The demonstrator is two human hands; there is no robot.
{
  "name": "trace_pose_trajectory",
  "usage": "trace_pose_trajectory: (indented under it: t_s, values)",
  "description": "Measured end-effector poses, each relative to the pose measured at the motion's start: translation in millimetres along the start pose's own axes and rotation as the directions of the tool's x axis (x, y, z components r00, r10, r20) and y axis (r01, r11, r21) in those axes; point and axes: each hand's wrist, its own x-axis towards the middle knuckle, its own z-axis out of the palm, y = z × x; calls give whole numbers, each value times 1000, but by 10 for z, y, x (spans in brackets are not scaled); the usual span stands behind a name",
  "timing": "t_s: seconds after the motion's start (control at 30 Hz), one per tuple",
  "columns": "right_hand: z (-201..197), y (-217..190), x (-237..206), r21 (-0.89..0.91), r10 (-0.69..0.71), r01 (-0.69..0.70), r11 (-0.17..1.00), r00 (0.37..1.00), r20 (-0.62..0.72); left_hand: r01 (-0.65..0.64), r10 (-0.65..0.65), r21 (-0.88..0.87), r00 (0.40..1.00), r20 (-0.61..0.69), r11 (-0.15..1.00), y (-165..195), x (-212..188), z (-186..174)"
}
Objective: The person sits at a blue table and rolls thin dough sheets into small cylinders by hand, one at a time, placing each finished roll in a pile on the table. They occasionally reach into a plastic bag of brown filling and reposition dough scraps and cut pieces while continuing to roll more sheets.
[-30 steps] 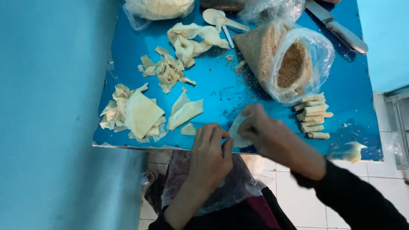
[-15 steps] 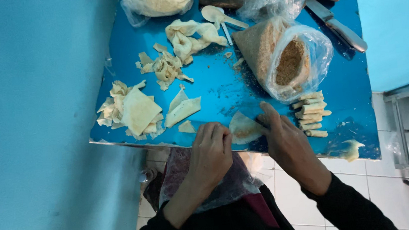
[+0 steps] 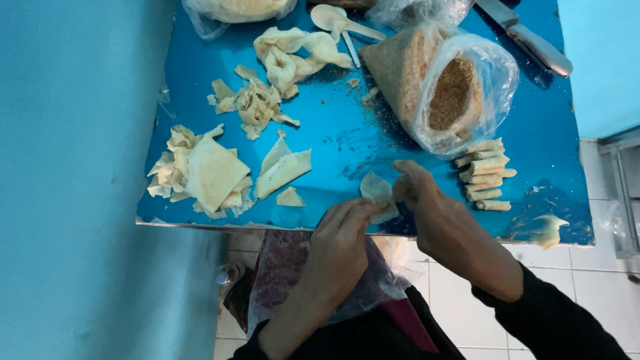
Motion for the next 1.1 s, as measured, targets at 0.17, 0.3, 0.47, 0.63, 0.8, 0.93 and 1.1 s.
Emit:
trace_pose_trajectory:
  t_s: [0.17,0.3,0.47,0.63,0.8,0.93,1.1]
  values:
    - [73,3,12,-168,-139,138,976,990,10,-108,102,125,993,52,986,-68,3,47]
    - [87,48,18,-329,-233,241,913,970,65,-290,254,270,954,159,918,-211,66,44]
    - [25,83,-11,-387,-277,299,872,954,113,-373,331,349,927,176,859,-313,163,74]
    - [-27,98,240,-367,-218,278,888,956,198,-142,125,282,989,77,949,-260,255,180]
    - [-99,117,507,96,2,-29,995,964,268,-139,105,383,988,109,913,-227,318,175]
    - [-15,138,345,-2,-139,140,990,985,105,-284,195,556,957,215,781,-139,207,149]
    - [164,255,95,-213,-246,243,946,969,13,-359,289,547,933,212,756,-180,165,69]
